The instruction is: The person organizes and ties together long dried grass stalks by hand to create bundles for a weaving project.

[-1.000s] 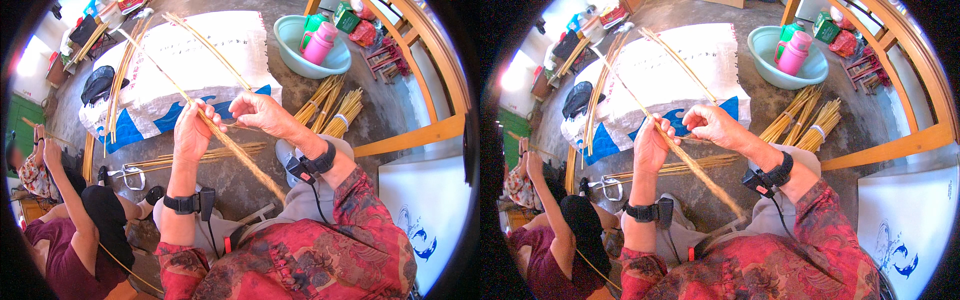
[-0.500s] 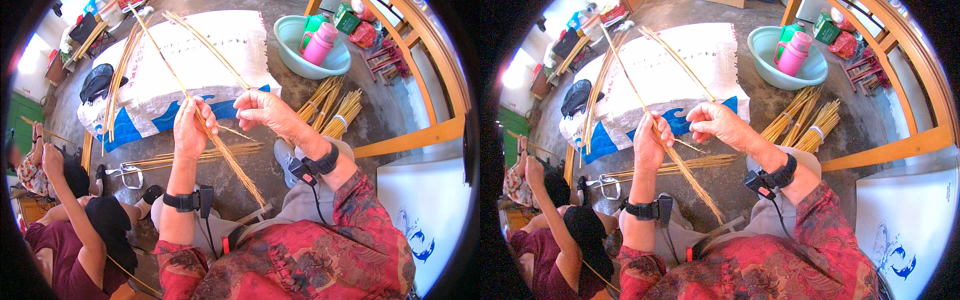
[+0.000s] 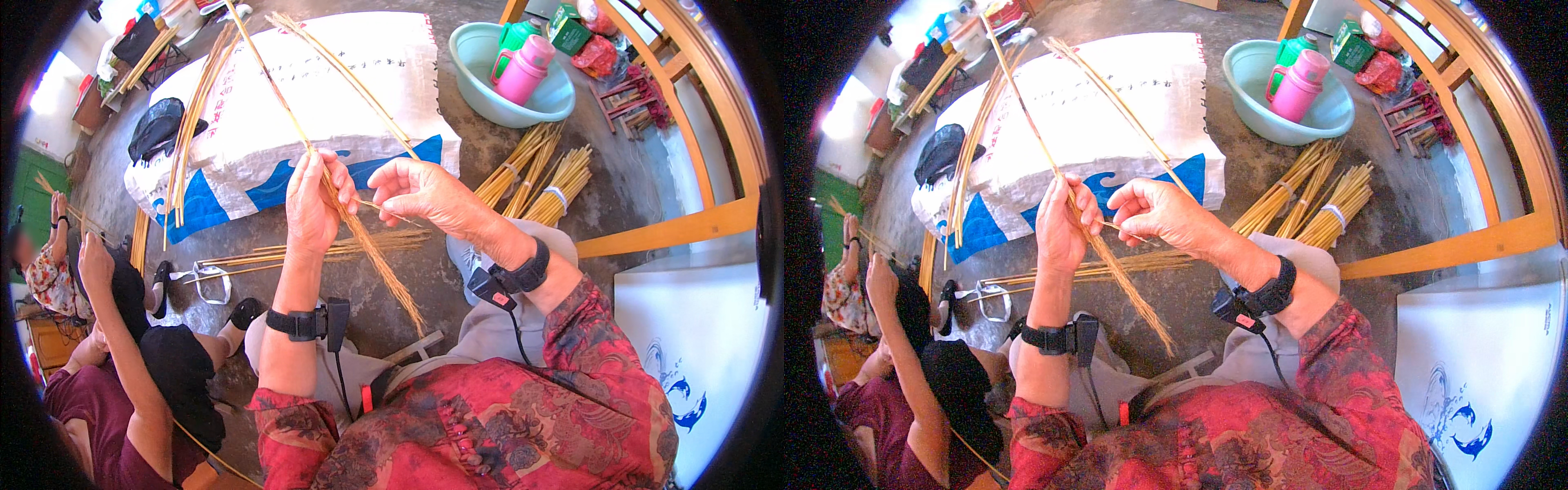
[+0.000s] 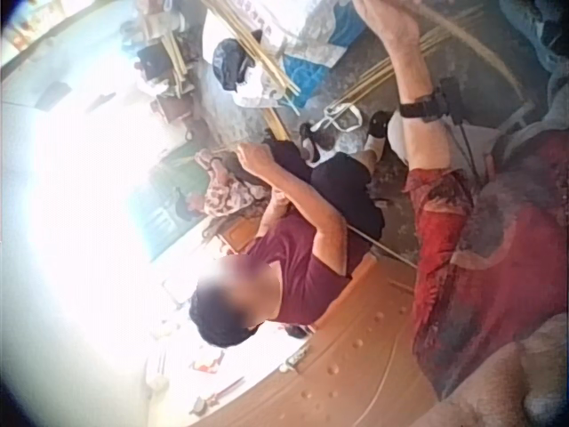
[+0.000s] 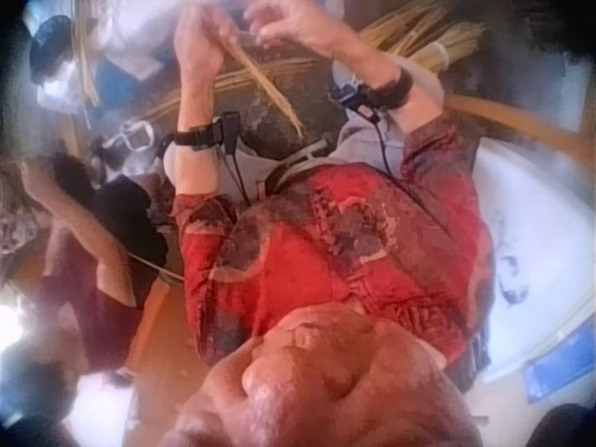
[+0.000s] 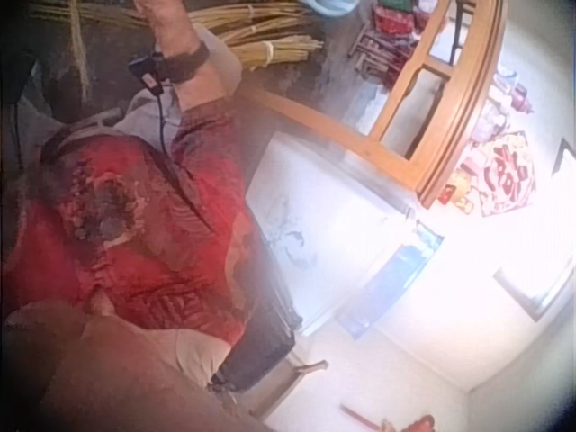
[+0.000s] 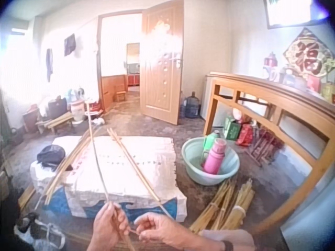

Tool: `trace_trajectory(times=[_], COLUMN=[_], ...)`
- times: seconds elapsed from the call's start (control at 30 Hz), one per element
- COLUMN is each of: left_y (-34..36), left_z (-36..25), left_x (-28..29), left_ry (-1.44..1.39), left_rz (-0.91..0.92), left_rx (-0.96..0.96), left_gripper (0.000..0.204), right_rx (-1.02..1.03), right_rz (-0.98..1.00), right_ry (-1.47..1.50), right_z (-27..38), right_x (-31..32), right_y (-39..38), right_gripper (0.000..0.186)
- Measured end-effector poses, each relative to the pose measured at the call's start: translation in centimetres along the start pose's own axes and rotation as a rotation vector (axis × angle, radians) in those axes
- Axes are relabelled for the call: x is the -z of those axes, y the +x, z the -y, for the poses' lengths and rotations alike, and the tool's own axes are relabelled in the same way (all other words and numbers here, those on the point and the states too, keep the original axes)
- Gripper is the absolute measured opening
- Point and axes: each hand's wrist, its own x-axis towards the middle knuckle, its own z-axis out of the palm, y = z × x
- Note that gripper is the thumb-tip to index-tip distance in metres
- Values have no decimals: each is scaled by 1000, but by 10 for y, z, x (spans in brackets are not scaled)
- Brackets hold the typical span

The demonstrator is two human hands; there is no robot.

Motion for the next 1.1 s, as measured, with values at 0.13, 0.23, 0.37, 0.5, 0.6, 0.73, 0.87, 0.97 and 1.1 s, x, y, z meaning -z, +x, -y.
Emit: trace_trajectory(times=[0.13,0.23,0.37,0.5,0.6,0.73,0.87,0.97,1.1], left_y=[1,0,1,1,2,5,6,6,4], left_z=[0,-1,-5,-8,-7,1,7,8,6], left_x=[3,3,6,11,13,17,20,20,23], left_ry=[14,29,33,31,25,-10,28,145,249], left_rz=[-9,-26,-49,-57,-43,3,-43,-98,-75], left_rx=[-18,-26,-63,-86,-68,-13,16,25,75], left_gripper=[20,20,20,21,21,22,23,23,24], right_rx=[-22,-7,-10,2,31,-22,-76,-107,-155], right_rz=[-30,-25,-11,-56,-87,-97,-15,3,48], right_ry=[13,11,-1,-109,-199,-173,-170,-147,-37], right_z=[4,4,3,7,7,1,-12,-17,-23], right_x=[0,3,7,7,10,6,-3,-3,-8], right_y=[-2,-2,-2,-4,-2,9,20,24,31], right_gripper=[29,28,27,25,24,26,36,43,40])
